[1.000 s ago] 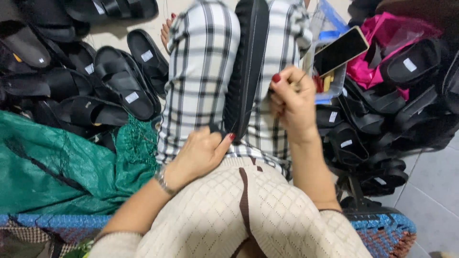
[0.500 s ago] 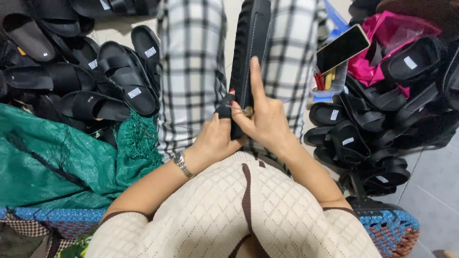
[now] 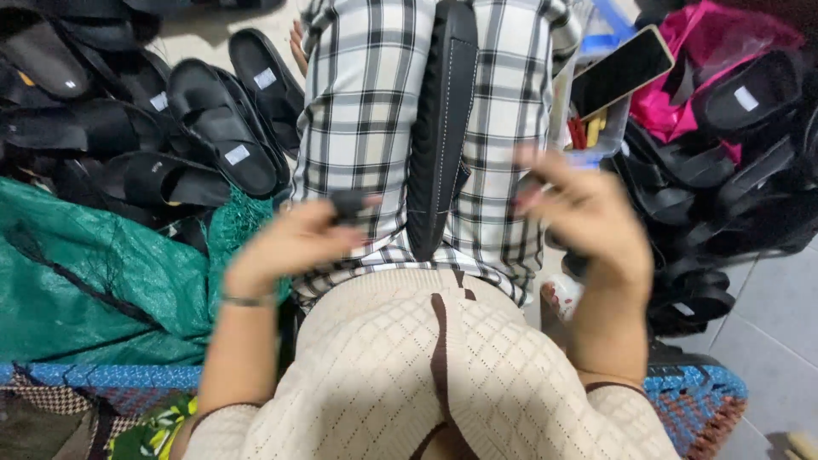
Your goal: The person hand-stitches the sole of a black shoe using an awl and thread while sitting on the floor.
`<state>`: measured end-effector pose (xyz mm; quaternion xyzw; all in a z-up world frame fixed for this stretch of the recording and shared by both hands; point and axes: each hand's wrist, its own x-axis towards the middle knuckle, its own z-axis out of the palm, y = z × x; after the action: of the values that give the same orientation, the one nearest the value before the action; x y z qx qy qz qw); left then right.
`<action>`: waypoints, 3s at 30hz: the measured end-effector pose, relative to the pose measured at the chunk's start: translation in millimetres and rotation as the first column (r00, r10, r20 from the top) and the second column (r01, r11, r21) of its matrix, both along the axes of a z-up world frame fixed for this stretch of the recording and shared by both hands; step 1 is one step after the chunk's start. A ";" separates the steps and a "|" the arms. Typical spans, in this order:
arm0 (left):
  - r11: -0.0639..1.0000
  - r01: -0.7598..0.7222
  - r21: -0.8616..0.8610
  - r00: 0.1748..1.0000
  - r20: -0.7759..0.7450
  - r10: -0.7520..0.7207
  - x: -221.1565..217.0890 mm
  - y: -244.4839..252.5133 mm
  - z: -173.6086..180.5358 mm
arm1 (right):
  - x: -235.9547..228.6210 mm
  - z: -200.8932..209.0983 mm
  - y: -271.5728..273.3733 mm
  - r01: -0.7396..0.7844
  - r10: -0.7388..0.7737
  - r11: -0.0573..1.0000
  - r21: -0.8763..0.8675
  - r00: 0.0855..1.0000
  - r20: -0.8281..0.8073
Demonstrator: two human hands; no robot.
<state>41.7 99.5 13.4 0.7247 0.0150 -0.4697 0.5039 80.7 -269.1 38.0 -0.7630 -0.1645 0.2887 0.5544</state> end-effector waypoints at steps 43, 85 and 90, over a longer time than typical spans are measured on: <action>0.939 0.150 0.311 0.383 0.857 -0.345 51.7 -61.2 -9.4 | 12.1 49.1 42.4 -0.293 0.618 0.667 -0.685 0.731 0.289; 0.769 -0.591 -0.243 0.743 0.207 0.636 -23.4 -88.0 4.8 | 0.4 19.4 55.4 0.008 0.592 0.693 -0.721 0.564 0.576; 0.661 -0.701 -0.268 0.678 0.038 0.734 -24.7 -88.3 1.4 | 1.5 20.9 56.6 -0.017 0.574 0.724 -0.689 0.569 0.589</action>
<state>17.0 11.2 14.8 0.6274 0.2094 -0.1778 0.7287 82.2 -212.5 58.9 -0.9031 -0.4157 0.0643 0.0865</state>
